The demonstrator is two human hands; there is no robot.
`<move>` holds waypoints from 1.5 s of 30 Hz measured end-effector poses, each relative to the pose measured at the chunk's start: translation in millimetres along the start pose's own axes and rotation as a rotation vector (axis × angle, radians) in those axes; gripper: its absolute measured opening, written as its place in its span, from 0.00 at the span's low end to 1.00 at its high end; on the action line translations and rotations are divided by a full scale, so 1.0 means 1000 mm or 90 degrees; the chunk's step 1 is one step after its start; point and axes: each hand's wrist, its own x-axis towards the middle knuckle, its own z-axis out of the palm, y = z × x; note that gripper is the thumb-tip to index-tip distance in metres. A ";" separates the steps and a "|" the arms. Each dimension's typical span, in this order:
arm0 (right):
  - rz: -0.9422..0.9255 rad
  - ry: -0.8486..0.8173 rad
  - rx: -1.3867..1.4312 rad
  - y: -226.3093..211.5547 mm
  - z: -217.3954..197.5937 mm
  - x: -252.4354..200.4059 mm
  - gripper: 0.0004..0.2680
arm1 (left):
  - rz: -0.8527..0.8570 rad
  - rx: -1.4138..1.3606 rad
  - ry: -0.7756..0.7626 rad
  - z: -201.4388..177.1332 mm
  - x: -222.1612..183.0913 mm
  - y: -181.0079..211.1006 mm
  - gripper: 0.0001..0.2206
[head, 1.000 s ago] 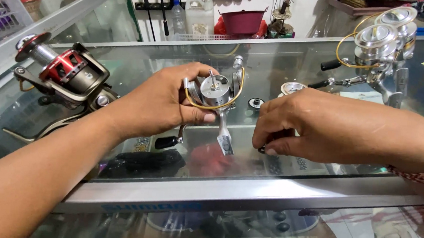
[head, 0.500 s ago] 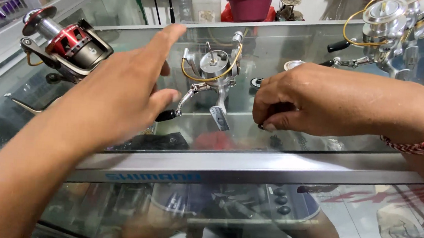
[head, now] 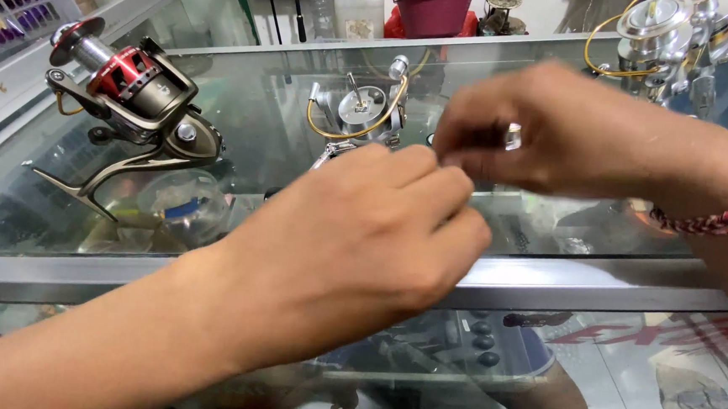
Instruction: Reassembling a spinning fishing reel by installing the rotor, spool, and handle onto the reel body.
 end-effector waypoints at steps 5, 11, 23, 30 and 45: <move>-0.163 0.236 -0.034 0.028 -0.007 -0.001 0.02 | -0.024 -0.114 -0.252 0.018 0.028 -0.007 0.03; -0.093 0.255 -0.024 0.053 -0.006 0.000 0.01 | -0.078 -0.157 -0.496 0.022 0.055 -0.017 0.05; -0.126 0.259 -0.020 0.055 -0.001 0.004 0.01 | -0.049 -0.126 -0.514 0.028 0.065 -0.012 0.08; -0.151 0.275 -0.017 0.049 -0.001 0.001 0.02 | -0.026 -0.119 -0.471 0.035 0.060 -0.009 0.06; -0.167 0.291 -0.055 0.055 -0.001 0.003 0.02 | -0.022 -0.152 -0.456 0.032 0.056 -0.007 0.06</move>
